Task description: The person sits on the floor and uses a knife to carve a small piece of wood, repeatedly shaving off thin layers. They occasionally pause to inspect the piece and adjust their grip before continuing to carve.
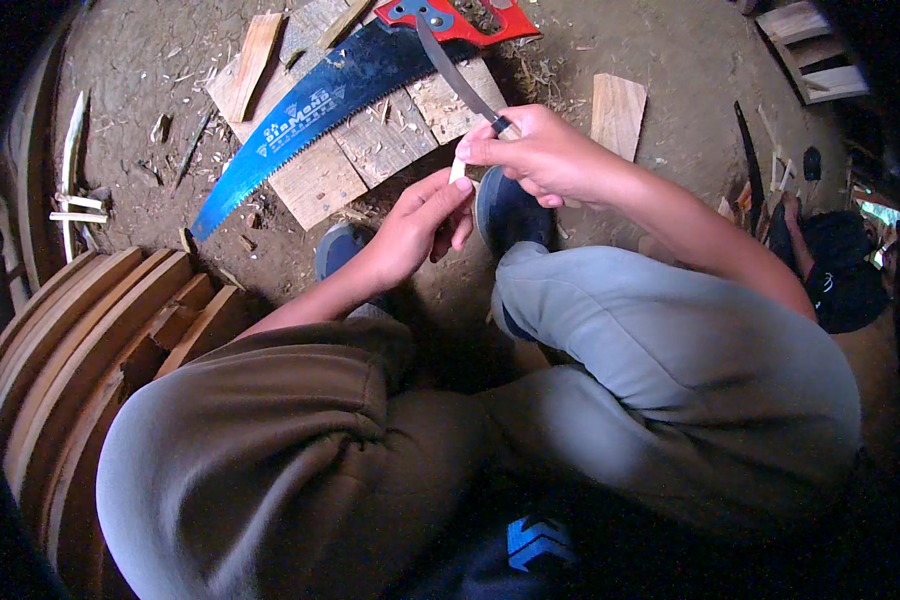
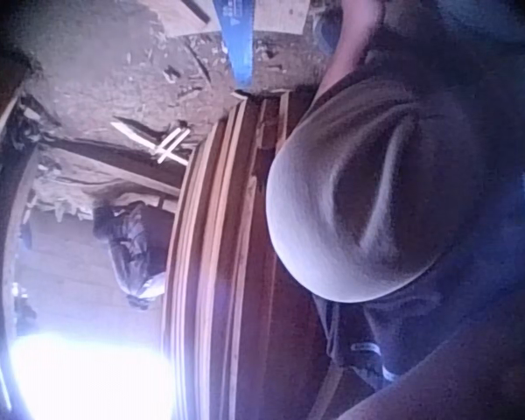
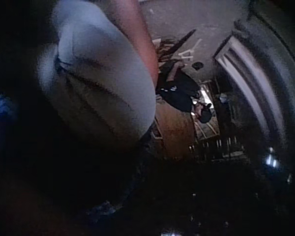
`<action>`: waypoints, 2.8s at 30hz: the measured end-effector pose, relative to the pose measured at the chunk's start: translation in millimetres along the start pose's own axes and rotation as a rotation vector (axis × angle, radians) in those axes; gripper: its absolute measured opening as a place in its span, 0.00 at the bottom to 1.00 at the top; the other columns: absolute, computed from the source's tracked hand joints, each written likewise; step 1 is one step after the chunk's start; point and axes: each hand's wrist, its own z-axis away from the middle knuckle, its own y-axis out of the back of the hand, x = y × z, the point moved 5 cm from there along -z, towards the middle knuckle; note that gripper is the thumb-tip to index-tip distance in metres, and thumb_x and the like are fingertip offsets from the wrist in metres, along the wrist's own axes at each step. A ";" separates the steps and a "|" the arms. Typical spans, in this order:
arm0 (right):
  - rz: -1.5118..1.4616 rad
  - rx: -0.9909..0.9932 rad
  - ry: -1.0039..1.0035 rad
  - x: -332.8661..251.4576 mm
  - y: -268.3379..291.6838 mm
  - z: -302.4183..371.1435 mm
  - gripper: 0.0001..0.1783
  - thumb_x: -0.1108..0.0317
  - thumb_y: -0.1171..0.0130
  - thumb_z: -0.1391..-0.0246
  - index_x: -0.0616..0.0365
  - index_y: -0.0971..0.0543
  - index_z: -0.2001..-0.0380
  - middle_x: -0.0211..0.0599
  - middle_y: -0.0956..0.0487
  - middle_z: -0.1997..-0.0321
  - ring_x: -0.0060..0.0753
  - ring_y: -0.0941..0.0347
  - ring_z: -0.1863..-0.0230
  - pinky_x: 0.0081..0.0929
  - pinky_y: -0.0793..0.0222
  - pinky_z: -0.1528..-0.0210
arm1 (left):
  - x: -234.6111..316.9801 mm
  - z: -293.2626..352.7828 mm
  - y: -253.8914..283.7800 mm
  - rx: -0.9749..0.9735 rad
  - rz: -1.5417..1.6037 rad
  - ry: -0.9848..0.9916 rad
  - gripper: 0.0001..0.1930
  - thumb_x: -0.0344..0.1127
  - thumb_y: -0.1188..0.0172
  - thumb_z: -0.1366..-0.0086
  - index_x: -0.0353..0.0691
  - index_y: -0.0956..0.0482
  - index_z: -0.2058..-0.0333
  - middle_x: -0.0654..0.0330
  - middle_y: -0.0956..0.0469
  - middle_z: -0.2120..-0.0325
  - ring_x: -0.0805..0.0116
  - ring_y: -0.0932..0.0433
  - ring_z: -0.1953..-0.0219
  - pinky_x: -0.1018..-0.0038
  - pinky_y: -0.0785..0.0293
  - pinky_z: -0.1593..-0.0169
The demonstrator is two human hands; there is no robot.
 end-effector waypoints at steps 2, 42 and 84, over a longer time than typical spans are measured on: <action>-0.005 0.004 0.012 -2.0 0.3 0.2 0.13 0.56 0.42 0.41 0.53 0.25 0.63 0.18 0.38 0.85 0.08 0.46 0.91 0.14 0.53 0.91 | 1.1 -0.7 -2.0 -0.085 0.039 0.002 0.17 0.47 0.61 0.27 0.41 0.30 0.64 0.65 0.30 0.84 0.80 0.35 0.85 0.83 0.42 0.82; 1.026 0.110 -0.028 -3.9 1.9 35.9 0.27 0.53 0.65 0.32 0.66 0.25 0.69 0.60 0.23 0.68 0.62 0.27 0.61 0.51 0.33 0.56 | -14.5 -8.6 2.9 0.432 0.449 0.157 0.16 0.45 0.64 0.31 0.48 0.41 0.78 0.68 0.48 0.89 0.75 0.51 0.87 0.73 0.56 0.83; 1.253 0.442 0.106 1.2 -10.8 34.9 0.21 0.56 0.57 0.35 0.63 0.26 0.72 0.51 0.22 0.79 0.52 0.22 0.74 0.46 0.27 0.72 | -18.7 -15.0 -7.6 0.430 0.566 0.074 0.14 0.45 0.65 0.32 0.50 0.43 0.76 0.68 0.49 0.88 0.73 0.49 0.84 0.74 0.54 0.80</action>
